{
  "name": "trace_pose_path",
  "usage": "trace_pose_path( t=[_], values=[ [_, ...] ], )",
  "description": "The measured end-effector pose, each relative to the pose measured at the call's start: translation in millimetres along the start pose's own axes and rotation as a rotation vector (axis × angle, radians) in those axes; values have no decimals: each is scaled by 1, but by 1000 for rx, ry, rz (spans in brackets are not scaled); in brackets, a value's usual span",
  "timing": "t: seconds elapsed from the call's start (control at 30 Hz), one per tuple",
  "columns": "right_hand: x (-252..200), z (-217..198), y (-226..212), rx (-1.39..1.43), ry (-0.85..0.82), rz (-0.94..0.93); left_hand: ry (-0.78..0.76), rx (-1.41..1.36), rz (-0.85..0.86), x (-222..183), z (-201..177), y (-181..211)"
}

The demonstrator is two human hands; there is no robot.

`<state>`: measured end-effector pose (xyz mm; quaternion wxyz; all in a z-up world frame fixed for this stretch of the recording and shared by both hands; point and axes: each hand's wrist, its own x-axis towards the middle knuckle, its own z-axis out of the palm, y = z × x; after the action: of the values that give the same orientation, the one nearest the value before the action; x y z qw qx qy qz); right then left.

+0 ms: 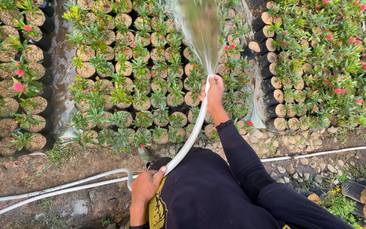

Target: The person holds a white hose and waters rows of potted plants in a nursery. The person moves along the rows, directing the water spray onto the plants and the ground between them.

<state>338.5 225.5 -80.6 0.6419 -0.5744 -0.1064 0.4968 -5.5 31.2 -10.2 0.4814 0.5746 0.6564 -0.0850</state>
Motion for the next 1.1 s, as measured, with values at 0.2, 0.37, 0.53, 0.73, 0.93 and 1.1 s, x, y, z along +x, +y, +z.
trace_pose_path(
  t=[0.2, 0.37, 0.53, 0.73, 0.93, 1.1],
  values=[
    [0, -16, 0, -21, 0, -15, 3, -19, 23, -2, 7, -2],
    [-3, -29, 8, 1, 4, -22, 8, -43, 35, -6, 14, -6],
    [-9, -41, 10, 6, 7, 5, -16, -27, 41, -7, 20, -8],
    [-26, -55, 13, -19, 38, 60, -60, -6, 44, -16, 21, -9],
    [-30, -61, 11, -53, 38, 57, -62, -16, 65, -20, 22, -9],
    [-30, -51, 16, -56, 3, 97, -53, -14, 93, -24, 22, -15]
  ],
)
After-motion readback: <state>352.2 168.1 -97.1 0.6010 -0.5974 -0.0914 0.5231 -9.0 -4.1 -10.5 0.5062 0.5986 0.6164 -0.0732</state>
